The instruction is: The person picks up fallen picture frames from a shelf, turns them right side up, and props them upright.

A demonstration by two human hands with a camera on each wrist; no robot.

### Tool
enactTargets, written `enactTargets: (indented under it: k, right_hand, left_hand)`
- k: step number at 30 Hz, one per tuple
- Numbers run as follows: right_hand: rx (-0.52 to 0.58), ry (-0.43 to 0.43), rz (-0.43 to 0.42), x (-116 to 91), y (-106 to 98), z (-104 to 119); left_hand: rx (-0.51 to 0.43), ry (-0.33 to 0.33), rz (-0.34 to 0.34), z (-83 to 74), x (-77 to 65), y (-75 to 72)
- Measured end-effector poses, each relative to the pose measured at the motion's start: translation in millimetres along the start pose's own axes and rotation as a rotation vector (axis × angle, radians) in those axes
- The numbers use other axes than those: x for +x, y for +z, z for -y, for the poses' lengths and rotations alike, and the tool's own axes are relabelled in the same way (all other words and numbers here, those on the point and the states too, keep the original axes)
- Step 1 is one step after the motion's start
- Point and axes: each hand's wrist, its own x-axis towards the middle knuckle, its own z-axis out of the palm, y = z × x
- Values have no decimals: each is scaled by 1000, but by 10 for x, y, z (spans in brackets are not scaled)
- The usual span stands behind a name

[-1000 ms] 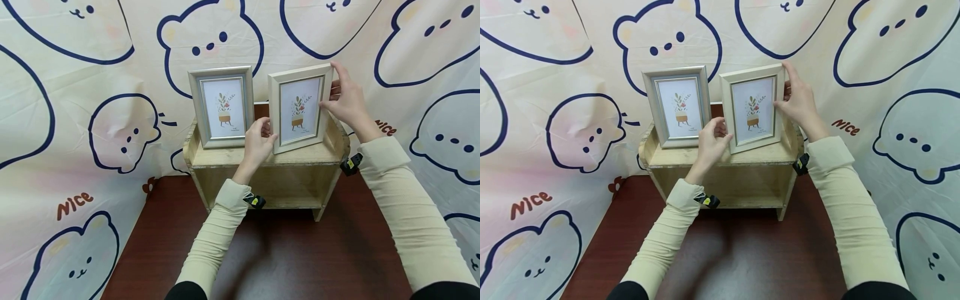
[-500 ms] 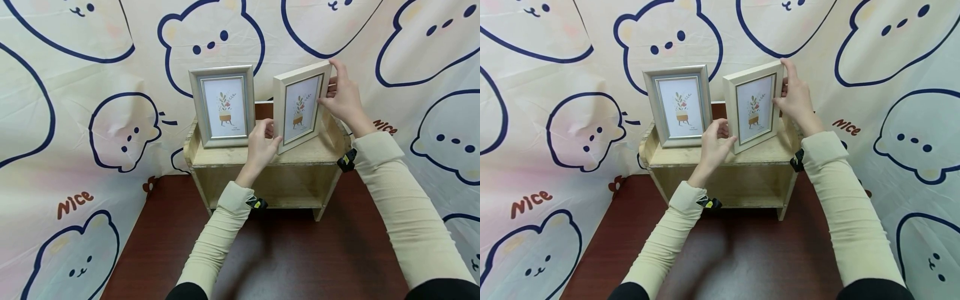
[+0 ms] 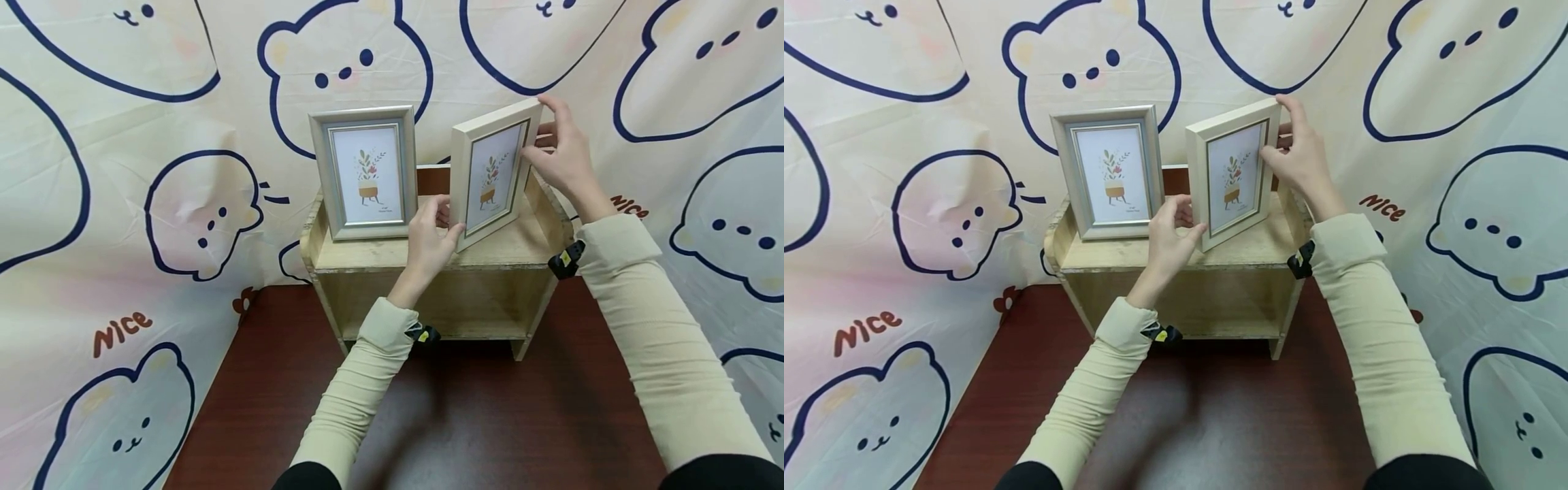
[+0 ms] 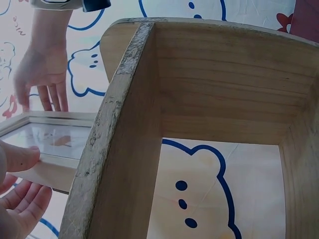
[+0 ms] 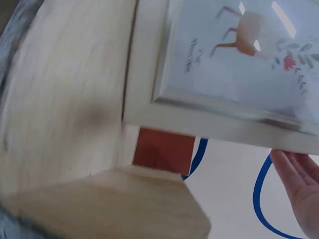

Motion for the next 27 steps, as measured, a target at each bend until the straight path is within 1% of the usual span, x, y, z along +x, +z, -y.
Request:
enactTargets:
  k: [4,10,15,20,27]
  right_hand:
    - [1,16,-39,-32,3,83]
    - [0,81,-48,-66,64,199]
    - [23,112,-64,-67,114,225]
    - [38,124,-51,-45,129,218]
    - [69,137,10,29,122,192]
  left_hand:
    - [-1,14,-11,-5,0,4]
    - [25,34,-28,-19,-13,20]
    - [55,59,-43,-28,-36,45]
    - [85,72,-68,-37,-59,75]
    - [116,72,-87,-60,-83,121]
